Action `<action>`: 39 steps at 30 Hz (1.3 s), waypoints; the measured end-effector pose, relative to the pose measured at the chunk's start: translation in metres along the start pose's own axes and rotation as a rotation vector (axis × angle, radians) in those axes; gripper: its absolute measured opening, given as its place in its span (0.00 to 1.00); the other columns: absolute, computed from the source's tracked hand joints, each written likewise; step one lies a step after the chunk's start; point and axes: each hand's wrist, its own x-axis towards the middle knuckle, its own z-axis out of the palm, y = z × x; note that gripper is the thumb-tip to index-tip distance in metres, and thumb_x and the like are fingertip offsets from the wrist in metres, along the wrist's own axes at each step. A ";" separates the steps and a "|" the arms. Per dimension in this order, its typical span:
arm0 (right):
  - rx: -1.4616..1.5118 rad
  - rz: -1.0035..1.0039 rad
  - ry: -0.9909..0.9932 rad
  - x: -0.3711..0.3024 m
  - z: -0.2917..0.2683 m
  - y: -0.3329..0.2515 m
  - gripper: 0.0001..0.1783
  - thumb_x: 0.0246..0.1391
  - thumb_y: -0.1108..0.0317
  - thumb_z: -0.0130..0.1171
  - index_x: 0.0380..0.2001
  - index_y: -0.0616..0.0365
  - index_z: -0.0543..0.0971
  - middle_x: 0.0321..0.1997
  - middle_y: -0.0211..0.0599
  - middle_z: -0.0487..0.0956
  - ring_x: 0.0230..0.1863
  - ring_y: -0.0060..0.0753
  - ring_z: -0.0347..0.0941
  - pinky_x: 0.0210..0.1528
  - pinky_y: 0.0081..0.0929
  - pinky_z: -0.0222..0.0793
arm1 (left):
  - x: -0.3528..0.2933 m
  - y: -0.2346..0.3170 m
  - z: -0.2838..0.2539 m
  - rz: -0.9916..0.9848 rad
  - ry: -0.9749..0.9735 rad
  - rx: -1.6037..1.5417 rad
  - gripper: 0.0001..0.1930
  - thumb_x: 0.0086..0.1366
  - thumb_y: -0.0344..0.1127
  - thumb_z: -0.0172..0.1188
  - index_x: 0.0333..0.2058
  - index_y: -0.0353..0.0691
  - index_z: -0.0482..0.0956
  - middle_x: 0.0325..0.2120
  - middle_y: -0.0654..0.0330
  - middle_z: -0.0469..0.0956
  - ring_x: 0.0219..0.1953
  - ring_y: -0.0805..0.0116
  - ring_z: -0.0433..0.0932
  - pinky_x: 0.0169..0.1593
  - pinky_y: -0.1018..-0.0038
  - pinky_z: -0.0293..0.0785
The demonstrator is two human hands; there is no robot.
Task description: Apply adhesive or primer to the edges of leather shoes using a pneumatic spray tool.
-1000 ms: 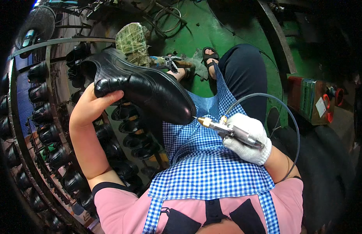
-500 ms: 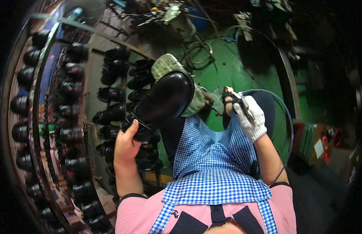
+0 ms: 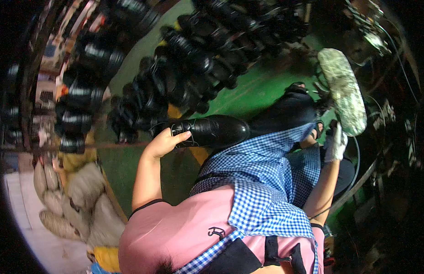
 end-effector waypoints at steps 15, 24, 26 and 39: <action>-1.377 -0.757 0.301 -0.013 -0.091 -0.007 0.42 0.43 0.82 0.58 0.65 0.50 0.66 0.70 0.43 0.61 0.58 0.41 0.73 0.51 0.31 0.76 | 0.116 -0.216 -0.008 -0.003 0.887 -1.374 0.18 0.69 0.52 0.55 0.48 0.46 0.78 0.47 0.67 0.81 0.45 0.67 0.78 0.46 0.71 0.73; -0.692 -0.311 0.336 -0.044 -0.063 -0.056 0.27 0.70 0.57 0.40 0.66 0.59 0.65 0.67 0.42 0.67 0.61 0.35 0.68 0.61 0.37 0.66 | 0.159 -0.252 -0.090 -0.025 0.770 -1.316 0.37 0.73 0.49 0.46 0.71 0.39 0.42 0.70 0.53 0.53 0.71 0.52 0.53 0.70 0.56 0.54; -0.811 -0.410 0.353 -0.052 -0.070 -0.064 0.26 0.70 0.58 0.39 0.65 0.59 0.65 0.65 0.42 0.69 0.60 0.35 0.68 0.61 0.36 0.66 | 0.136 -0.186 -0.034 -0.083 0.902 -0.630 0.35 0.72 0.51 0.48 0.68 0.34 0.52 0.65 0.47 0.63 0.64 0.50 0.67 0.64 0.58 0.64; -0.607 -0.525 0.212 -0.025 -0.031 -0.065 0.27 0.63 0.60 0.48 0.64 0.56 0.67 0.57 0.41 0.75 0.53 0.35 0.74 0.52 0.31 0.72 | 0.049 -0.235 -0.084 -0.275 1.047 1.027 0.17 0.63 0.46 0.58 0.39 0.37 0.82 0.35 0.48 0.81 0.44 0.47 0.76 0.57 0.55 0.65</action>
